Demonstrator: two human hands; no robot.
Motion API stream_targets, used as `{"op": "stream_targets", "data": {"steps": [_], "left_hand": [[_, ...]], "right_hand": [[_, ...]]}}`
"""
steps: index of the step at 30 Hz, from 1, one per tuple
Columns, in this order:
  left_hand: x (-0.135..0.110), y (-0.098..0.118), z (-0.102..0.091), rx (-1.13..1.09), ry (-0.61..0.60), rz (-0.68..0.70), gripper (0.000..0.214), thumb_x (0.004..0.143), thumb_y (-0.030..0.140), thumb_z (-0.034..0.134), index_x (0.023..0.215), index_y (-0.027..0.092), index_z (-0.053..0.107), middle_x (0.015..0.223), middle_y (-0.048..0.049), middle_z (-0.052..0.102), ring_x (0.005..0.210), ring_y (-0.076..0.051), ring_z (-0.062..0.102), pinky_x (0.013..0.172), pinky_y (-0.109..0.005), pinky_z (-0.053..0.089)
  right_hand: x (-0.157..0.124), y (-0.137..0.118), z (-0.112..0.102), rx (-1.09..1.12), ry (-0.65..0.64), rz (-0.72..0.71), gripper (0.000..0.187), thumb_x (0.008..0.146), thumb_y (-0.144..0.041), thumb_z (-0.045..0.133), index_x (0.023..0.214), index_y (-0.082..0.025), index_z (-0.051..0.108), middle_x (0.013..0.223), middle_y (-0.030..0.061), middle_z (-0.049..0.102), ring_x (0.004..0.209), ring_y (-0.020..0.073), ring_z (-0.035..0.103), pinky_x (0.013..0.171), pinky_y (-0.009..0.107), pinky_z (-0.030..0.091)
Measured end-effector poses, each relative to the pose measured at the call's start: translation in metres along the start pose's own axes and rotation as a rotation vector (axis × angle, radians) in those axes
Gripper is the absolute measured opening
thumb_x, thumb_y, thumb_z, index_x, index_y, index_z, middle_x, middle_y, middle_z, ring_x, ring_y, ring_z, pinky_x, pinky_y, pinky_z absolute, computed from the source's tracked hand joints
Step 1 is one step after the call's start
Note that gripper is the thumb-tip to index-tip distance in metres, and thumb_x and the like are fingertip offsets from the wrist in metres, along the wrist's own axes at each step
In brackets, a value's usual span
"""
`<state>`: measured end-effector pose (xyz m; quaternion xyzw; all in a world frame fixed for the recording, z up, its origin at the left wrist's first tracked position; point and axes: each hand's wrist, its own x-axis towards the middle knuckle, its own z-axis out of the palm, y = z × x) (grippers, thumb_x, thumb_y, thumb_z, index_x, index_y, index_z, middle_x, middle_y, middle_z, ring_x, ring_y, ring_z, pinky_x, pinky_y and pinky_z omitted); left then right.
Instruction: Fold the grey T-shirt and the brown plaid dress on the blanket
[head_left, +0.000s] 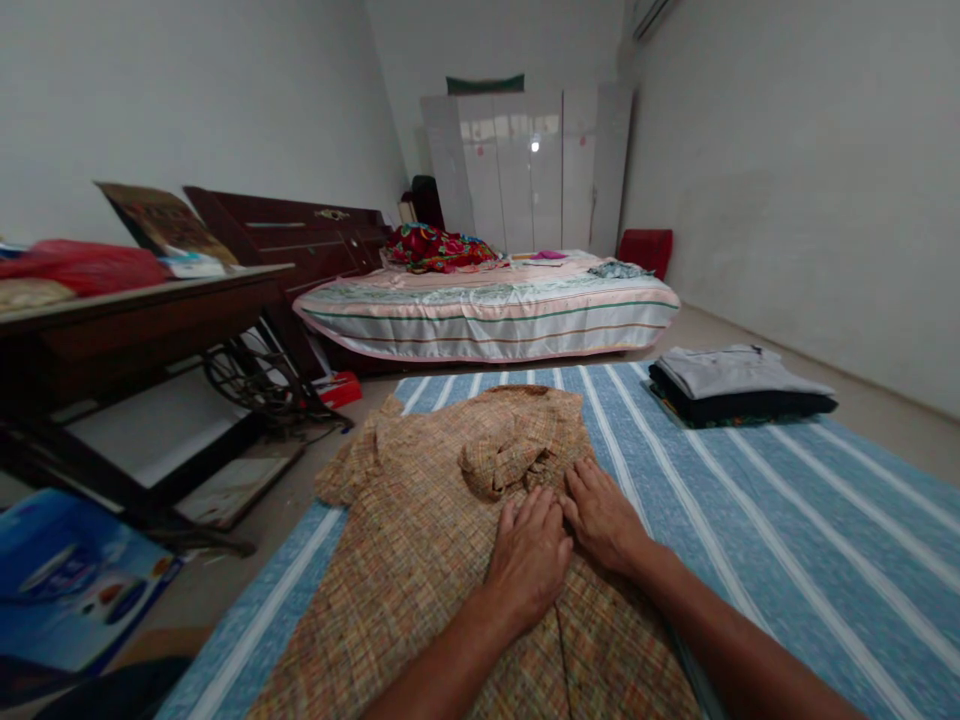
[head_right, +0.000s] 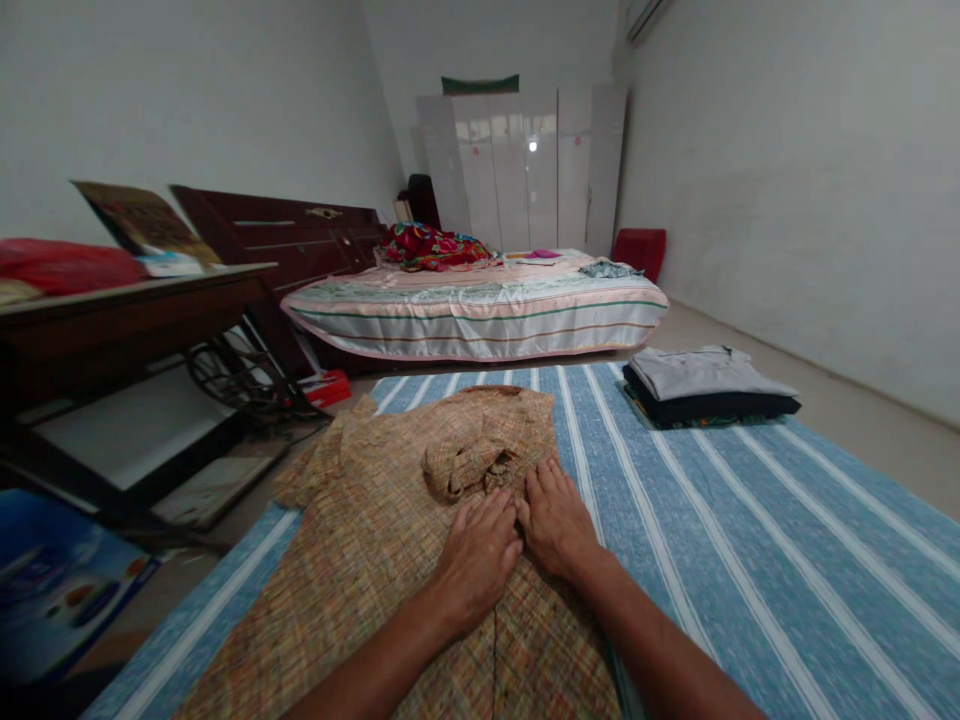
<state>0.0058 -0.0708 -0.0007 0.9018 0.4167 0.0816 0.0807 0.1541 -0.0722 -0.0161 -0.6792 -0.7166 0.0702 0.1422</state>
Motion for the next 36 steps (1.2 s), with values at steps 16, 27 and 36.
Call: {"op": "stream_targets", "data": {"steps": [16, 27, 36], "left_hand": [[0.005, -0.01, -0.018, -0.039, 0.25, 0.092, 0.016, 0.085, 0.02, 0.045, 0.09, 0.018, 0.061, 0.097, -0.0077, 0.067, 0.095, -0.021, 0.06, 0.088, -0.038, 0.047], [0.08, -0.067, -0.076, 0.242, 0.045, -0.455, 0.047, 0.084, 0.053, 0.042, 0.097, 0.013, 0.063, 0.103, -0.0183, 0.066, 0.1, -0.033, 0.061, 0.076, -0.039, 0.047], [0.077, -0.069, -0.065, 0.214, 0.069, -0.35, 0.024, 0.082, 0.03, 0.043, 0.075, 0.019, 0.063, 0.081, -0.008, 0.07, 0.079, -0.022, 0.065, 0.065, -0.028, 0.042]], "right_hand": [[0.034, -0.01, 0.005, 0.015, 0.044, 0.053, 0.049, 0.095, -0.027, 0.031, 0.135, -0.003, 0.043, 0.145, 0.0206, 0.034, 0.137, 0.0298, 0.026, 0.111, 0.042, 0.015], [0.035, -0.011, 0.005, 0.046, 0.046, 0.069, 0.053, 0.093, -0.031, 0.031, 0.137, -0.002, 0.041, 0.147, 0.0206, 0.033, 0.137, 0.031, 0.024, 0.112, 0.043, 0.016], [0.036, -0.012, 0.003, 0.071, 0.063, 0.065, 0.052, 0.093, -0.031, 0.031, 0.135, -0.003, 0.044, 0.146, 0.0201, 0.035, 0.136, 0.0313, 0.026, 0.112, 0.043, 0.016]]}}
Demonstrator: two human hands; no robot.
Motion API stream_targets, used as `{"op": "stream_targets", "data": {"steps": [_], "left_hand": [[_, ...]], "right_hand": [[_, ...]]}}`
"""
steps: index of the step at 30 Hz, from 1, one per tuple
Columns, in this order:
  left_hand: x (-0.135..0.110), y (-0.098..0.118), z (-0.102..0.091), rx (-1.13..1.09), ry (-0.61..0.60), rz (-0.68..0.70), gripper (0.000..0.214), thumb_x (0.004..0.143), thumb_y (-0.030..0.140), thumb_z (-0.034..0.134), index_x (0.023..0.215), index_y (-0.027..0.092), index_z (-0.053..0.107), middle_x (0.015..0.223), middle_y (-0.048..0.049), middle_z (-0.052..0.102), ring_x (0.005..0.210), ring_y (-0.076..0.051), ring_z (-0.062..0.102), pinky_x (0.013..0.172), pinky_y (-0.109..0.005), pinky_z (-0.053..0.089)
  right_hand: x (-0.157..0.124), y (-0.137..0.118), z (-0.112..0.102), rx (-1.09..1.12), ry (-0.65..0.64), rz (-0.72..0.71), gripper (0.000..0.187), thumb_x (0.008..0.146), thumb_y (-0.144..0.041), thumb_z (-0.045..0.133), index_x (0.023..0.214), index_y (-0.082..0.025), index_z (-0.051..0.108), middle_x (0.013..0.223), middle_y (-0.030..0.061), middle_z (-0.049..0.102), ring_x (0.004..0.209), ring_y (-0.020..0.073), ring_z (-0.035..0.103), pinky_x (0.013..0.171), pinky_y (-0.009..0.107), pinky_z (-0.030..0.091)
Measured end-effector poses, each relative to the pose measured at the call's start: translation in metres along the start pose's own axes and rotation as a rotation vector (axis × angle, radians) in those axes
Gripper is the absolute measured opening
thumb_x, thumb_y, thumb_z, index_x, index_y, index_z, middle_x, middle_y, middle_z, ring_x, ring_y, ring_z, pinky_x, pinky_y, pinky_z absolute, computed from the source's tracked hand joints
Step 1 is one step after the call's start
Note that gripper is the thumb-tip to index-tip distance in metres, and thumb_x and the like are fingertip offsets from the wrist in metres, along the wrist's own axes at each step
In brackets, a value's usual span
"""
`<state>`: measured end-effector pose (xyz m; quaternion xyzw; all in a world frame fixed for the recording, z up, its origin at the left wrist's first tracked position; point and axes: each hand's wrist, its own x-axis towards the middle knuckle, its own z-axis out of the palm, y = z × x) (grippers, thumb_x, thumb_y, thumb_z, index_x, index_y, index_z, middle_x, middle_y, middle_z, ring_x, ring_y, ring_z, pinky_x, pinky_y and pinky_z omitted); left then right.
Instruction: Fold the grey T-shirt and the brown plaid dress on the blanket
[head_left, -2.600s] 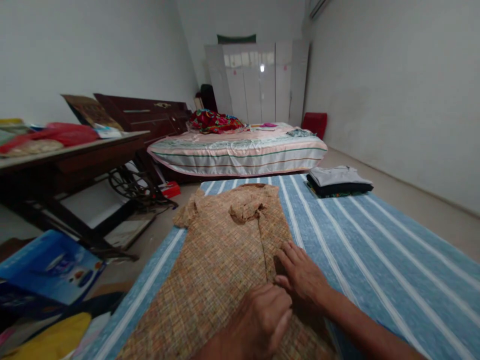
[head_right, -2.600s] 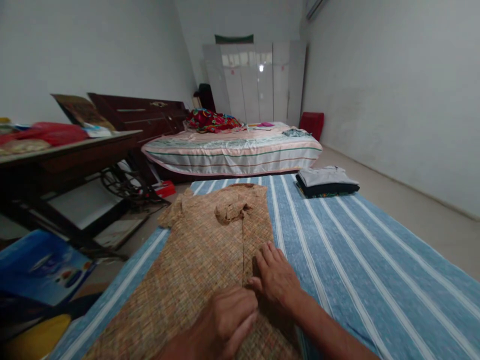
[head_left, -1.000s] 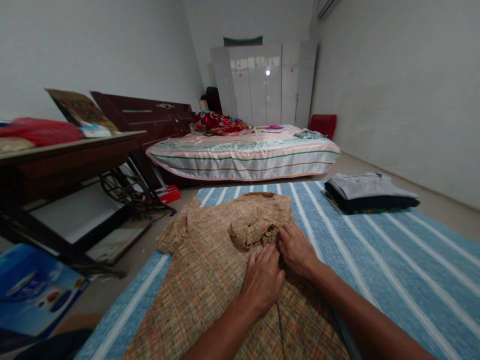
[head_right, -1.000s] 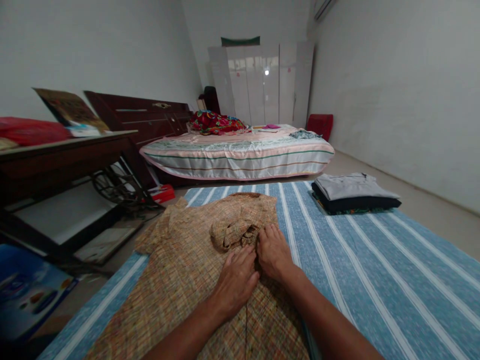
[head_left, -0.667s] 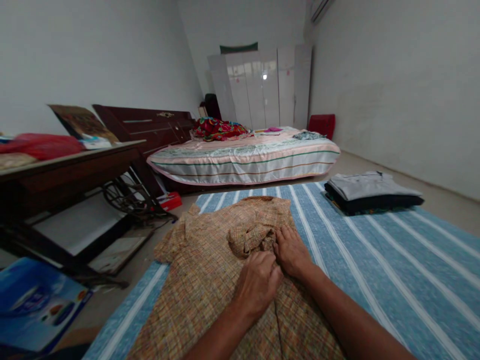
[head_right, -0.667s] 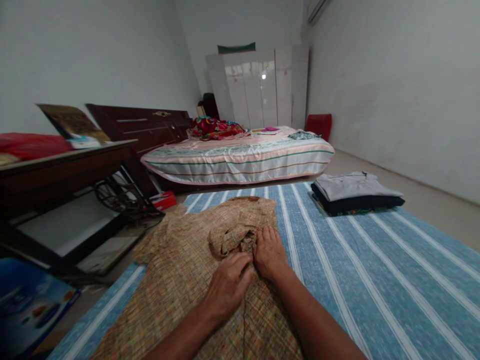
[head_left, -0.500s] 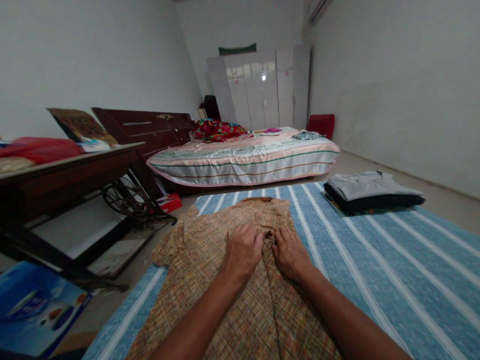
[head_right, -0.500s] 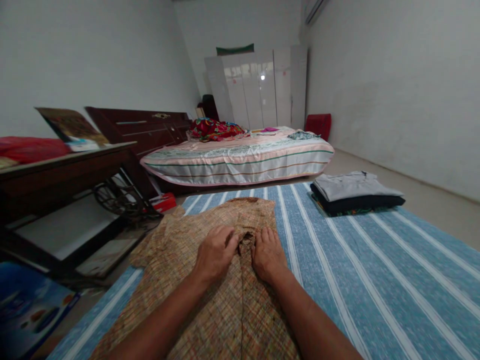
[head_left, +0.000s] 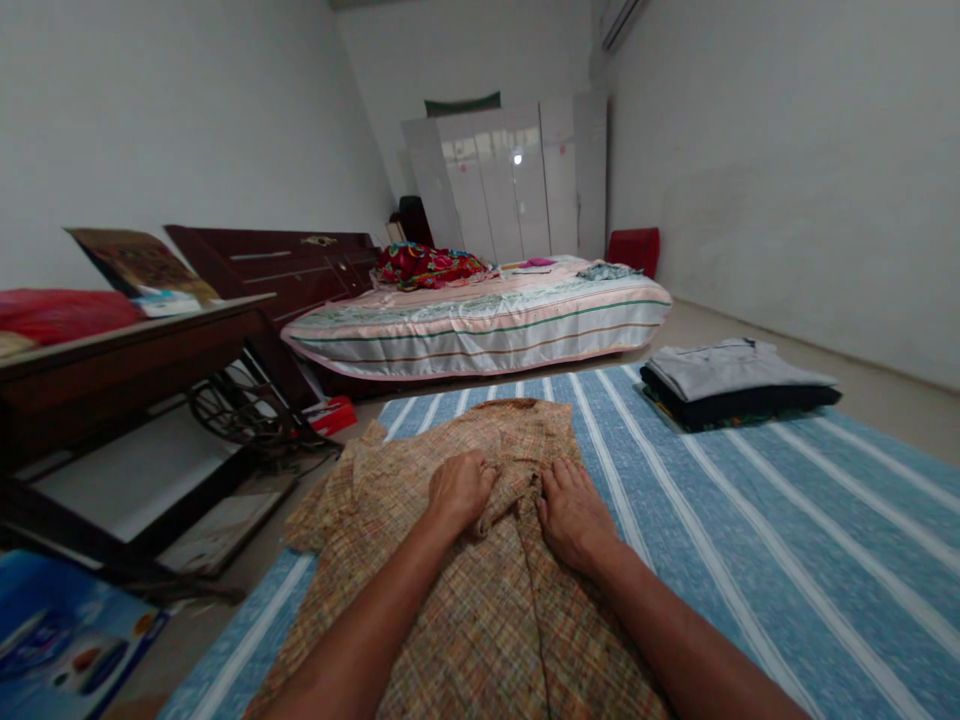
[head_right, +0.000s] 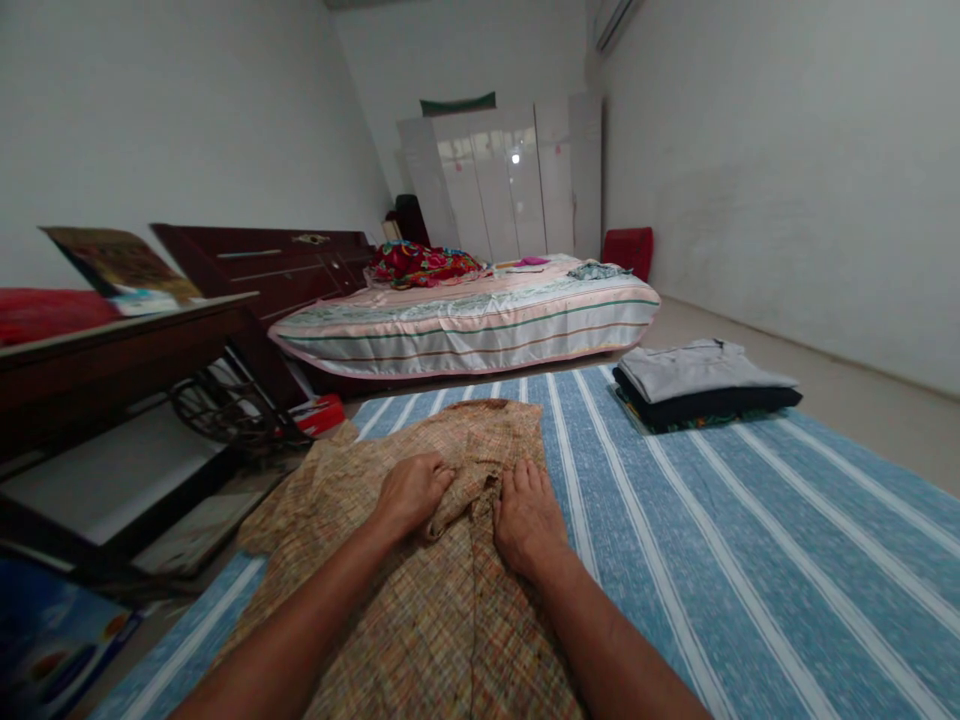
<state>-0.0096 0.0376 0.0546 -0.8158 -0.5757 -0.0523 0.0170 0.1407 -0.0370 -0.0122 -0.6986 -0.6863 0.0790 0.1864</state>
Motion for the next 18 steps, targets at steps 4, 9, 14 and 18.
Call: {"op": "stream_targets", "data": {"steps": [4, 9, 14, 18], "left_hand": [[0.002, -0.002, -0.014, -0.342, 0.184, -0.002, 0.024, 0.081, 0.031, 0.041, 0.07, 0.02, 0.059, 0.066, -0.0011, 0.064, 0.068, -0.017, 0.061, 0.064, -0.025, 0.04], [-0.008, -0.016, -0.017, -0.797, 0.393, -0.164, 0.024, 0.072, 0.041, 0.049, 0.064, 0.019, 0.056, 0.057, 0.004, 0.054, 0.057, -0.014, 0.053, 0.056, -0.023, 0.039], [-0.029, -0.042, -0.003, -1.114, 0.445, -0.389, 0.026, 0.062, 0.044, 0.058, 0.071, 0.019, 0.06, 0.06, 0.0047, 0.058, 0.055, -0.013, 0.053, 0.052, -0.022, 0.041], [-0.044, -0.057, 0.005, -1.076, 0.367, -0.457, 0.028, 0.06, 0.043, 0.06, 0.073, 0.019, 0.061, 0.063, 0.0027, 0.061, 0.057, -0.016, 0.056, 0.051, -0.024, 0.042]], "right_hand": [[0.0, 0.0, 0.0, 0.011, -0.005, 0.003, 0.053, 0.092, -0.03, 0.032, 0.137, -0.003, 0.041, 0.147, 0.0194, 0.033, 0.137, 0.0305, 0.025, 0.111, 0.044, 0.017], [0.0, 0.001, 0.002, 0.01, 0.022, 0.005, 0.053, 0.092, -0.03, 0.033, 0.138, -0.004, 0.04, 0.147, 0.0211, 0.032, 0.136, 0.0319, 0.026, 0.111, 0.044, 0.017], [0.001, 0.002, 0.007, 0.01, 0.057, -0.002, 0.054, 0.092, -0.029, 0.033, 0.141, -0.005, 0.036, 0.147, 0.0199, 0.032, 0.136, 0.0316, 0.027, 0.112, 0.044, 0.018], [0.001, 0.004, 0.01, 0.018, 0.072, -0.005, 0.053, 0.093, -0.028, 0.034, 0.141, -0.008, 0.036, 0.146, 0.0193, 0.033, 0.136, 0.0303, 0.027, 0.112, 0.043, 0.019]]}}
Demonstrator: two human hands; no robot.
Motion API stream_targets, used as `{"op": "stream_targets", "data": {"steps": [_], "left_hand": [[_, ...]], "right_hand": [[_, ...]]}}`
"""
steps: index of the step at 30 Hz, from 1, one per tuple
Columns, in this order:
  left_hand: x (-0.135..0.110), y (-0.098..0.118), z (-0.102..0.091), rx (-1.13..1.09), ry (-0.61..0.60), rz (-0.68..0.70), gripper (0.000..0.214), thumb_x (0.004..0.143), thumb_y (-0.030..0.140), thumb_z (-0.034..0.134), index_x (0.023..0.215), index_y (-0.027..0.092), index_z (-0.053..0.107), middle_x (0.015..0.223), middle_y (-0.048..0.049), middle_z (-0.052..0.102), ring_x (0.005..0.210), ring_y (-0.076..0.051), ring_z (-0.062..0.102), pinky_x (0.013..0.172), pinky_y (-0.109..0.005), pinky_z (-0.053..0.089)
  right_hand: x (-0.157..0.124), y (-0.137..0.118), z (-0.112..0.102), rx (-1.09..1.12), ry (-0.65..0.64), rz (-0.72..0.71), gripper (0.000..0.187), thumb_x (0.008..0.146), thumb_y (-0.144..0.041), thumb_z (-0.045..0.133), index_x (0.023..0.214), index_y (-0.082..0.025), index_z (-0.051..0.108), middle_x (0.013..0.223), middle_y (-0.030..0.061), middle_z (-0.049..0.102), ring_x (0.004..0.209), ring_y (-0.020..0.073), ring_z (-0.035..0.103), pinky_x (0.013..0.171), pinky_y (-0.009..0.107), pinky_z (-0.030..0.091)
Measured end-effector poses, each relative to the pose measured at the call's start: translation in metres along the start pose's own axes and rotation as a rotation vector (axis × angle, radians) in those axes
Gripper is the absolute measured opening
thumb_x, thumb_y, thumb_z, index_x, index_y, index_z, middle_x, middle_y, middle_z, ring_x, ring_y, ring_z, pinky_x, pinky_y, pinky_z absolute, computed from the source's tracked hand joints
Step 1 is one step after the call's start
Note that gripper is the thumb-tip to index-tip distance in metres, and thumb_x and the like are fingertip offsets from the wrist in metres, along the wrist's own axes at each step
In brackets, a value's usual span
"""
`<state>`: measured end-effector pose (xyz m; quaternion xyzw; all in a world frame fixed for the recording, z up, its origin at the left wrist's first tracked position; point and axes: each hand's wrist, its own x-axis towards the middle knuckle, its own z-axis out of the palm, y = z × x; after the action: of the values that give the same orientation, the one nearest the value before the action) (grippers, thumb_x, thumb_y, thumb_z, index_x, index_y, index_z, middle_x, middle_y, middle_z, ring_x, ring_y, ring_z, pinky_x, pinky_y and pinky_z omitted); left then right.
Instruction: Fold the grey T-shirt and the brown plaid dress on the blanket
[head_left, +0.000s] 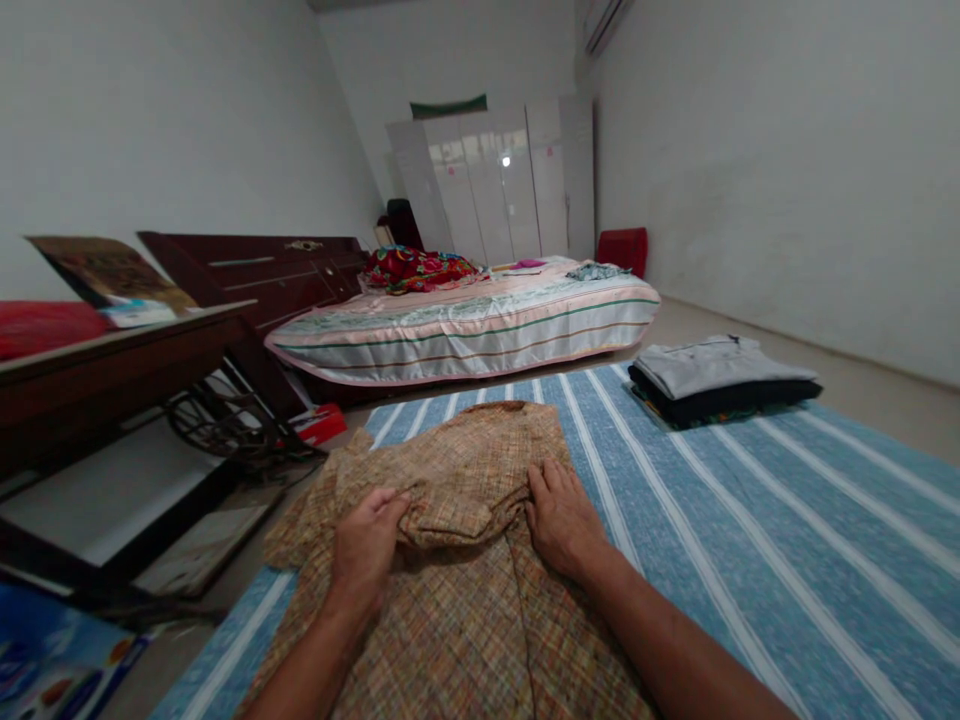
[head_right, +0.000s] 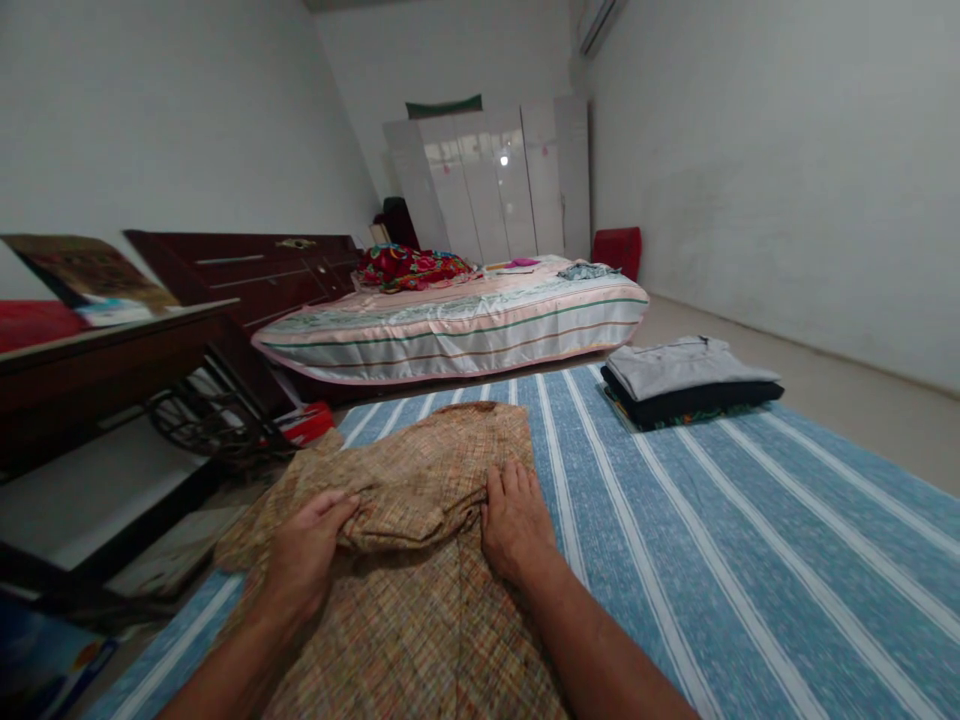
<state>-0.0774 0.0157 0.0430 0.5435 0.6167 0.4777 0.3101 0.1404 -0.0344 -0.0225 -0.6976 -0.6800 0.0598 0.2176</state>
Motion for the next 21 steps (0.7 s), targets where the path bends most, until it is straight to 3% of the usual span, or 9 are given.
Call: {"op": "stream_targets", "data": {"steps": [3, 6, 9, 12, 14, 17, 21], "left_hand": [[0.003, -0.006, -0.009, 0.183, -0.147, -0.033, 0.02, 0.062, 0.04, 0.056, 0.065, 0.02, 0.056, 0.056, 0.0028, 0.058, 0.052, -0.016, 0.055, 0.048, -0.025, 0.041], [0.016, -0.002, -0.013, 0.643, -0.32, 0.041, 0.014, 0.06, 0.031, 0.057, 0.054, 0.021, 0.049, 0.049, 0.0011, 0.055, 0.053, -0.018, 0.056, 0.048, -0.025, 0.036], [0.031, 0.02, -0.002, 1.048, -0.286, 0.207, 0.012, 0.067, 0.03, 0.055, 0.07, 0.019, 0.059, 0.068, -0.0061, 0.066, 0.068, -0.024, 0.063, 0.056, -0.027, 0.041], [0.042, 0.052, 0.036, 1.124, -0.173, 0.458, 0.031, 0.077, 0.028, 0.046, 0.1, 0.014, 0.061, 0.103, -0.0142, 0.067, 0.096, -0.027, 0.062, 0.076, -0.032, 0.045], [0.047, 0.07, 0.074, 1.034, -0.292, 0.576, 0.032, 0.08, 0.026, 0.045, 0.103, 0.014, 0.063, 0.112, -0.0133, 0.065, 0.106, -0.025, 0.058, 0.087, -0.03, 0.042], [0.054, 0.081, 0.136, 1.005, -0.396, 0.568, 0.025, 0.079, 0.025, 0.047, 0.093, 0.019, 0.068, 0.1, -0.006, 0.07, 0.095, -0.02, 0.062, 0.081, -0.026, 0.044], [0.061, 0.078, 0.198, 0.995, -0.483, 0.486, 0.026, 0.078, 0.035, 0.054, 0.084, 0.016, 0.07, 0.089, -0.0082, 0.072, 0.085, -0.021, 0.065, 0.068, -0.025, 0.045]], "right_hand": [[0.0, 0.0, 0.0, 0.004, 0.005, -0.002, 0.052, 0.093, -0.03, 0.034, 0.14, -0.009, 0.038, 0.146, 0.0196, 0.033, 0.136, 0.0311, 0.026, 0.112, 0.044, 0.018], [0.0, -0.001, -0.002, 0.011, -0.003, 0.007, 0.052, 0.093, -0.031, 0.034, 0.14, -0.008, 0.038, 0.147, 0.0203, 0.031, 0.137, 0.0318, 0.025, 0.112, 0.044, 0.017], [0.0, -0.003, -0.005, 0.024, -0.02, 0.017, 0.052, 0.093, -0.031, 0.035, 0.14, -0.008, 0.038, 0.147, 0.0207, 0.031, 0.137, 0.0317, 0.025, 0.112, 0.044, 0.018], [0.001, -0.004, -0.007, 0.04, -0.033, 0.02, 0.052, 0.093, -0.031, 0.035, 0.14, -0.008, 0.039, 0.148, 0.0206, 0.03, 0.137, 0.0316, 0.025, 0.112, 0.045, 0.017], [0.001, -0.004, -0.008, 0.044, -0.033, 0.021, 0.052, 0.093, -0.03, 0.035, 0.14, -0.007, 0.039, 0.148, 0.0211, 0.029, 0.137, 0.0317, 0.024, 0.112, 0.045, 0.016], [0.002, -0.004, -0.007, 0.049, -0.035, 0.018, 0.052, 0.092, -0.029, 0.036, 0.139, -0.006, 0.039, 0.148, 0.0216, 0.029, 0.137, 0.0322, 0.023, 0.112, 0.045, 0.016], [0.002, -0.004, -0.007, 0.049, -0.023, 0.016, 0.052, 0.092, -0.028, 0.035, 0.139, -0.006, 0.04, 0.147, 0.0215, 0.031, 0.137, 0.0326, 0.024, 0.111, 0.046, 0.017]]}}
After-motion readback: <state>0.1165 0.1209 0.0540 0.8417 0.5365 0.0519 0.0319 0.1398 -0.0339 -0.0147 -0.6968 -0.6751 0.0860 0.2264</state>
